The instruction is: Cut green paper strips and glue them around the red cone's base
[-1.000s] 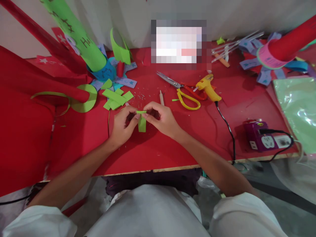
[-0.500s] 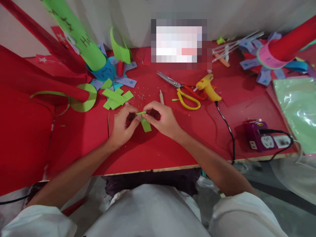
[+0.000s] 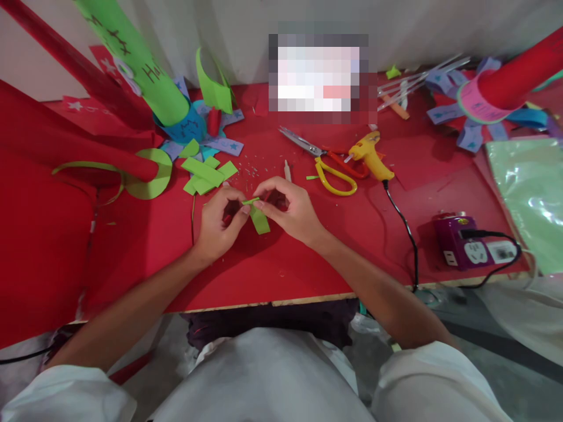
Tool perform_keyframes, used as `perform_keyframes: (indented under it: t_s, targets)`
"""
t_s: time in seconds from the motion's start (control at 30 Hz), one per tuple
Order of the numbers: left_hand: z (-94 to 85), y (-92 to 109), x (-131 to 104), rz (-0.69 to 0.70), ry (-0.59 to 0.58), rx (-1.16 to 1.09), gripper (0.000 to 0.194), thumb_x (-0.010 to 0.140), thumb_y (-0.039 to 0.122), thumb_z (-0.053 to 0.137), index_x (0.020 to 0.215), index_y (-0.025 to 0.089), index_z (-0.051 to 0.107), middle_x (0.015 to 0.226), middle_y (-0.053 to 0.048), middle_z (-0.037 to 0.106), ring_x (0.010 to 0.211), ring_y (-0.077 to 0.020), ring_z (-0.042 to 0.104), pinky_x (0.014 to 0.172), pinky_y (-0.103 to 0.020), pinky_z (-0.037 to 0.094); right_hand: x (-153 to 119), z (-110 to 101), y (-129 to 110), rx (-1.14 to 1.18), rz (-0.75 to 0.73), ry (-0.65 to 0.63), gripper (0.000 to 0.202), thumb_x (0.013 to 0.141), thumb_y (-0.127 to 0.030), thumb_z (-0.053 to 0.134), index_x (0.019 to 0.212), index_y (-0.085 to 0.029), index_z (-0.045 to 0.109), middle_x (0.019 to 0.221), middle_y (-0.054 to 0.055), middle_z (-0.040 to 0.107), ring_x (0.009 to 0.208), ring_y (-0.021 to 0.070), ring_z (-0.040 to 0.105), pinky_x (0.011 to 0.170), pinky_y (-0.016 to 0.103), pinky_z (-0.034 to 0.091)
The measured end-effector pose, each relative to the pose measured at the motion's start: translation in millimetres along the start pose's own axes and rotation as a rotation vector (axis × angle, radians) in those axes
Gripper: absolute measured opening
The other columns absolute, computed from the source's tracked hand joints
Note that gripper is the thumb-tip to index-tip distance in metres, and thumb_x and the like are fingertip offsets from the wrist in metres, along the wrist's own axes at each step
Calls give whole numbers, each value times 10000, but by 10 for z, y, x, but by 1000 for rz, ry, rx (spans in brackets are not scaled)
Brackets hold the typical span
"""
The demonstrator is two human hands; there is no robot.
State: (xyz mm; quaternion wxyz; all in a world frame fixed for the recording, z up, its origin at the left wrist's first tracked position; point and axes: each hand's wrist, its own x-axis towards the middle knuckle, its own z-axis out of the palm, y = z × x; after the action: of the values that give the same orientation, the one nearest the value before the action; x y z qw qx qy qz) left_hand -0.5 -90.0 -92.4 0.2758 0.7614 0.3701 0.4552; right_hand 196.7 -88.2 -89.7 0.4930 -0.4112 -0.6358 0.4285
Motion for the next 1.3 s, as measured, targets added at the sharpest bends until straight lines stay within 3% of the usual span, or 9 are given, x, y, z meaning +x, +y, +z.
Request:
perform_keyframes:
  t_s: [0.33, 0.93, 1.3]
  targets:
    - [-2, 7, 5, 2, -18, -14, 92, 1030, 238, 622, 966, 211, 563, 837, 21, 543, 684, -100, 506, 638, -257, 410, -3, 4, 15, 21, -31, -28, 310, 914, -521, 812, 899, -232, 701, 857, 8, 703, 758, 157, 638, 681, 302, 512]
    - [-4, 22, -7, -6, -19, -45, 87, 1024, 204, 619, 967, 213, 554, 821, 29, 517, 678, -91, 485, 623, -249, 388, 6, 8, 1, 93, 55, -52, 373, 860, -552, 852, 875, -229, 667, 814, -12, 647, 690, 134, 556, 636, 290, 475]
    - [3, 6, 3, -25, -20, -37, 129, 1054, 297, 602, 962, 212, 569, 815, 20, 540, 663, -98, 491, 617, -262, 399, 10, 5, -6, 65, 54, -83, 399, 873, -603, 819, 889, -238, 660, 826, -3, 655, 713, 149, 580, 652, 304, 494]
